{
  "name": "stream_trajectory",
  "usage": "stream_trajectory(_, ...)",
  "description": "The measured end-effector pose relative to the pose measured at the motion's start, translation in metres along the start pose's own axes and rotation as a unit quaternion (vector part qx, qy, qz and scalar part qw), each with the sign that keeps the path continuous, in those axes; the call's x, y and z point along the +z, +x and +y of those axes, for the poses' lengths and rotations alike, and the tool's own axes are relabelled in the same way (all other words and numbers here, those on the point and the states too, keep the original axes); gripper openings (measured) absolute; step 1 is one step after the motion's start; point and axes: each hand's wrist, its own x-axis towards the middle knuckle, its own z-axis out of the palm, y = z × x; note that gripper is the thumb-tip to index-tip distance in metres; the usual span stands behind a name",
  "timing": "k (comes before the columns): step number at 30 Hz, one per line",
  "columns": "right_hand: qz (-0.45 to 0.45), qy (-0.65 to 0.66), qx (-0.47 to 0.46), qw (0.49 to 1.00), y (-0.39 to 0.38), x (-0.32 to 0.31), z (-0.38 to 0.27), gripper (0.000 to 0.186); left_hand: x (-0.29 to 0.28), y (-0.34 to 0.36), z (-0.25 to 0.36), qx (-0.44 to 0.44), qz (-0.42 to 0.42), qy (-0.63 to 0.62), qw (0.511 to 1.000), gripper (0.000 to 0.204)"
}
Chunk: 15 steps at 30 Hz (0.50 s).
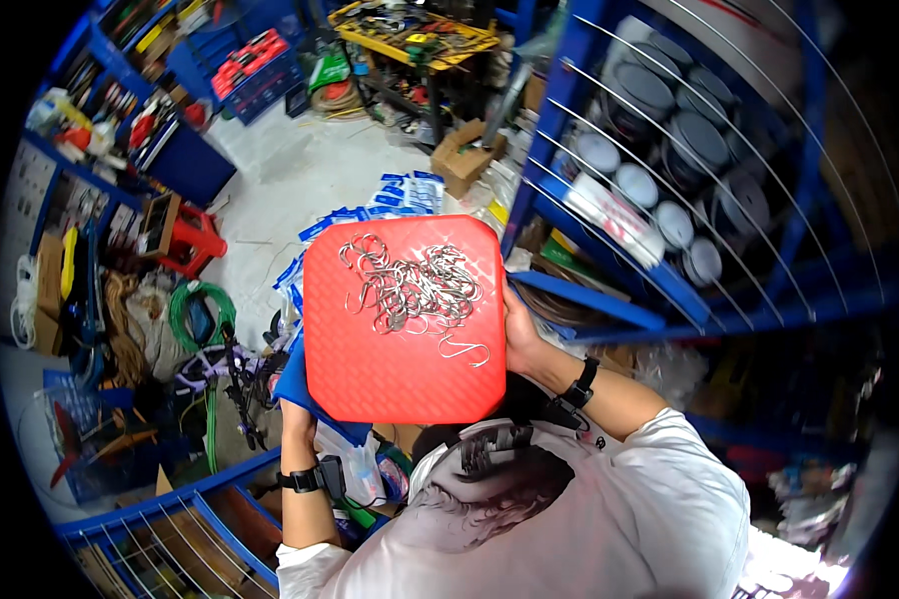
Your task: The person picks up a packaged power strip from the floor and wipes the plastic packaging with a blue cloth.
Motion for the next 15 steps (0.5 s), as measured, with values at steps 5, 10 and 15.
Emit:
stream_trajectory(5,0.018,0.018,-0.046,0.999,-0.063,-0.061,0.047,0.064,0.0,-0.041,-0.046,0.034,-0.04,0.058,0.997,0.05)
stream_trajectory(10,0.085,0.033,-0.079,0.993,-0.134,-0.121,0.073,0.063,0.029,-0.075,-0.089,0.0,-0.11,0.097,0.989,0.047)
stream_trajectory(15,0.146,0.027,-0.096,0.984,-0.205,-0.19,0.083,0.066,0.078,-0.103,-0.138,-0.088,-0.178,0.116,0.973,0.05)
